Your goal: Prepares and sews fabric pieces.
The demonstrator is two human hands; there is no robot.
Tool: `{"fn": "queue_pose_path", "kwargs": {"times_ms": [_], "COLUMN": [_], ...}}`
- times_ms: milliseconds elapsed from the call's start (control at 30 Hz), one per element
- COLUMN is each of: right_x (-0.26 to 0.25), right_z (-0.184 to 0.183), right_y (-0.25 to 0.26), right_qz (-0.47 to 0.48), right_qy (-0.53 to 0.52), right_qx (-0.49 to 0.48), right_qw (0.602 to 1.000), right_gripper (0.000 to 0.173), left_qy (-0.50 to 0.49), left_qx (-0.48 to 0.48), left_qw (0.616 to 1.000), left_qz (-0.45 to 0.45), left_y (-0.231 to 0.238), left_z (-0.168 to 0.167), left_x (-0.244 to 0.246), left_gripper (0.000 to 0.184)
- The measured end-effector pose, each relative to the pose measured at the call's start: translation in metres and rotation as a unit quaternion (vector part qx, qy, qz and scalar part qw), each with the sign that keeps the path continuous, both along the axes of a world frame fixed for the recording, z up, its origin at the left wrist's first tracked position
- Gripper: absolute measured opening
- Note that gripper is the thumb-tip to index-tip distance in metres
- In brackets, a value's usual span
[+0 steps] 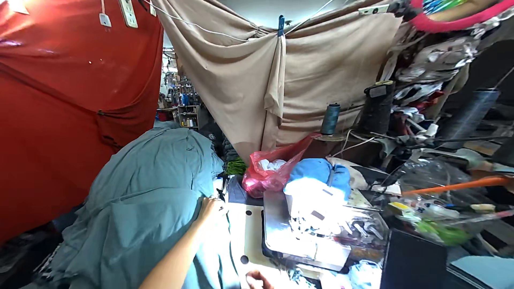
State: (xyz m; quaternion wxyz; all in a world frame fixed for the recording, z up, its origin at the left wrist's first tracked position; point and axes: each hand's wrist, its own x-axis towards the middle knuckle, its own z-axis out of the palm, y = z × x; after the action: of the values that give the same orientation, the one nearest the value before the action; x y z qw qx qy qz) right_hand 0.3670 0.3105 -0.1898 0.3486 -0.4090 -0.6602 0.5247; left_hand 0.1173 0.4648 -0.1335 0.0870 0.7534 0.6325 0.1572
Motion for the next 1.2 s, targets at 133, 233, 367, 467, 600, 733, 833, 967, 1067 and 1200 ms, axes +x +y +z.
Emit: {"fn": "queue_pose_path", "kwargs": {"times_ms": [133, 233, 367, 467, 600, 733, 833, 967, 1067, 1200], "right_x": [-0.031, -0.051, -0.065, -0.068, -0.062, -0.064, -0.068, -0.068, -0.067, -0.064], "right_z": [0.029, 0.043, 0.062, 0.078, 0.077, 0.077, 0.076, 0.078, 0.080, 0.079], "right_y": [0.064, 0.086, 0.095, 0.099, 0.104, 0.085, 0.069, 0.055, 0.048, 0.044], "right_qz": [-0.060, 0.020, 0.094, 0.005, -0.085, -0.087, -0.074, -0.068, -0.067, -0.056], "right_qy": [0.162, 0.229, 0.316, 0.292, 0.238, 0.223, 0.214, 0.188, 0.166, 0.157], "right_qx": [-0.005, -0.170, -0.166, -0.086, 0.016, 0.085, 0.124, 0.165, 0.191, 0.219], "right_qw": [0.985, 0.958, 0.929, 0.953, 0.967, 0.967, 0.966, 0.966, 0.965, 0.961], "right_gripper": [0.049, 0.050, 0.024, 0.012, 0.010, 0.007, 0.009, 0.011, 0.014, 0.016], "left_qy": [-0.140, -0.171, -0.158, -0.158, -0.199, -0.270, -0.307, -0.323, -0.328, -0.331], "left_qx": [0.137, 0.172, 0.175, 0.217, 0.231, 0.158, 0.122, 0.077, 0.040, 0.017], "left_qw": [0.973, 0.955, 0.954, 0.948, 0.938, 0.937, 0.935, 0.936, 0.938, 0.938], "left_qz": [-0.119, -0.169, -0.184, -0.174, -0.166, -0.155, -0.132, -0.118, -0.108, -0.104], "left_y": [-0.036, -0.066, -0.086, -0.089, -0.102, -0.116, -0.120, -0.124, -0.127, -0.130], "left_z": [0.037, 0.062, 0.070, 0.062, 0.068, 0.074, 0.076, 0.080, 0.086, 0.092], "left_x": [-0.007, -0.009, -0.012, -0.014, -0.006, 0.000, 0.000, -0.002, 0.001, 0.001], "left_gripper": [0.019, 0.011, 0.009, 0.013, 0.019, 0.017, 0.015, 0.015, 0.014, 0.014]}}
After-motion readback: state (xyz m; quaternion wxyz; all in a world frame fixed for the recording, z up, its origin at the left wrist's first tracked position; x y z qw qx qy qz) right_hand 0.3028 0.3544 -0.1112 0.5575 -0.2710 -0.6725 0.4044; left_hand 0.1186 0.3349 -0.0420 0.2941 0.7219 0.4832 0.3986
